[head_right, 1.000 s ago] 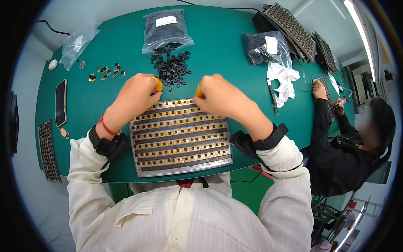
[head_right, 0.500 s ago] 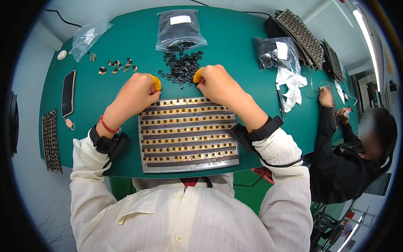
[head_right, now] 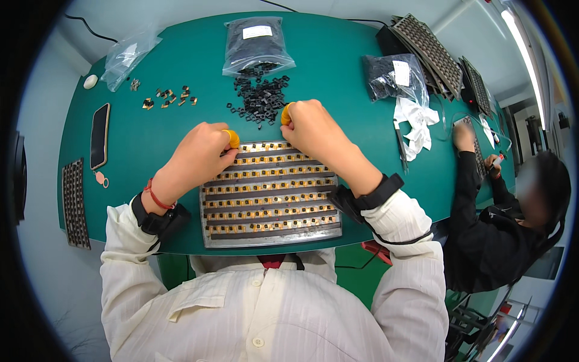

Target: The person uses yellow finger cots to press small black components onto a metal keyboard chassis. They systematically work across the rows of the chassis, picking up parts from a pile on the green table and inserting them into the slots. A second person is visible in the background working on a similar task.

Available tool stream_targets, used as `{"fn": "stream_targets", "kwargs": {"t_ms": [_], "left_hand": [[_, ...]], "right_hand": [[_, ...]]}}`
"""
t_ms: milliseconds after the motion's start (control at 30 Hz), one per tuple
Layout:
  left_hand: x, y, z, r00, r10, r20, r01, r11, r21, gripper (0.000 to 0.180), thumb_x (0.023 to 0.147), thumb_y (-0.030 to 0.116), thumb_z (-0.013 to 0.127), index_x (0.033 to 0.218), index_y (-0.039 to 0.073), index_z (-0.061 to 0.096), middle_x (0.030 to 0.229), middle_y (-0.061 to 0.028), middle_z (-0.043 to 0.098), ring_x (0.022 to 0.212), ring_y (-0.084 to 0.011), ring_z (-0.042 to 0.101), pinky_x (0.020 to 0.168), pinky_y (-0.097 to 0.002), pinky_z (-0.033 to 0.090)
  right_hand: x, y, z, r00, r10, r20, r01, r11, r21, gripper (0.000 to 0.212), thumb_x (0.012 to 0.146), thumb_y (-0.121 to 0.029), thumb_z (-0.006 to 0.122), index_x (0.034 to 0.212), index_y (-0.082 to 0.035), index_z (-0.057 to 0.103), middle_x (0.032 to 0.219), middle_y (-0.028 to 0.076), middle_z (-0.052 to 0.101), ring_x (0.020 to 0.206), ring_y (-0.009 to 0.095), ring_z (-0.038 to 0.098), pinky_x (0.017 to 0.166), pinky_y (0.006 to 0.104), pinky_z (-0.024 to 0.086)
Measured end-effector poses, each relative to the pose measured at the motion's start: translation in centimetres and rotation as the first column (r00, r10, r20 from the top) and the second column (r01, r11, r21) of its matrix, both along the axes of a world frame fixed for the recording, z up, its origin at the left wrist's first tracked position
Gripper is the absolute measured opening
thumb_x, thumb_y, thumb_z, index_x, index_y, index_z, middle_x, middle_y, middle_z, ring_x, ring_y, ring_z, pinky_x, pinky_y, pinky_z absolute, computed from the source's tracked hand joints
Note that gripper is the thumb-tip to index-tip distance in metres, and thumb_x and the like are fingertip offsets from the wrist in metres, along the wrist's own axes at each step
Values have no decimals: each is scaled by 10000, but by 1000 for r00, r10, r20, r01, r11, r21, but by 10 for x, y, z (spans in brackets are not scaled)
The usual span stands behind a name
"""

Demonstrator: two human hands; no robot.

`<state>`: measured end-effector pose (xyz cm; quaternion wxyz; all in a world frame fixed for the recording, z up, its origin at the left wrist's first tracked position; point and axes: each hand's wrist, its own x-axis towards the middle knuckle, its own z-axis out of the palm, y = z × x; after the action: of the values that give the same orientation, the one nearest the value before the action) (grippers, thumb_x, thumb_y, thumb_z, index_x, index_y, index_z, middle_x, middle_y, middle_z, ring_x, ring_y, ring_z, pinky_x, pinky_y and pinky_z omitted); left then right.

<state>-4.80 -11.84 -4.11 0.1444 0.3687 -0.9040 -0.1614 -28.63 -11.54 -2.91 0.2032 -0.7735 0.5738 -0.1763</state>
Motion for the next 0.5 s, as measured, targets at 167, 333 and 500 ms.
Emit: {"fn": "stream_targets", "kwargs": {"t_ms": [167, 333, 500], "left_hand": [[1, 10, 1, 989, -19, 148, 36, 993, -110, 248, 845, 191, 692, 734, -31, 686, 752, -175, 636, 671, -363, 623, 627, -434, 512], [-11, 21, 15, 969, 21, 245, -51, 992, 116, 383, 904, 275, 650, 686, -40, 671, 646, -205, 623, 606, -381, 624, 584, -453, 512], [-6, 14, 16, 978, 7, 206, -27, 995, 95, 369, 883, 265, 670, 681, -44, 668, 640, -211, 619, 607, -385, 629, 583, -450, 513]], "right_hand": [[-17, 29, 14, 998, -44, 32, 43, 998, 47, 142, 770, -39, 691, 860, 71, 699, 799, 218, 676, 737, 353, 673, 683, 396, 540], [-18, 37, 1, 996, 10, 85, -12, 1000, 24, 147, 793, -54, 681, 878, 64, 701, 815, 208, 665, 724, 357, 657, 674, 413, 530], [-12, 34, -12, 998, 52, 28, -51, 998, -23, 175, 816, -122, 696, 835, 52, 703, 789, 201, 659, 708, 367, 647, 663, 428, 524]]}}
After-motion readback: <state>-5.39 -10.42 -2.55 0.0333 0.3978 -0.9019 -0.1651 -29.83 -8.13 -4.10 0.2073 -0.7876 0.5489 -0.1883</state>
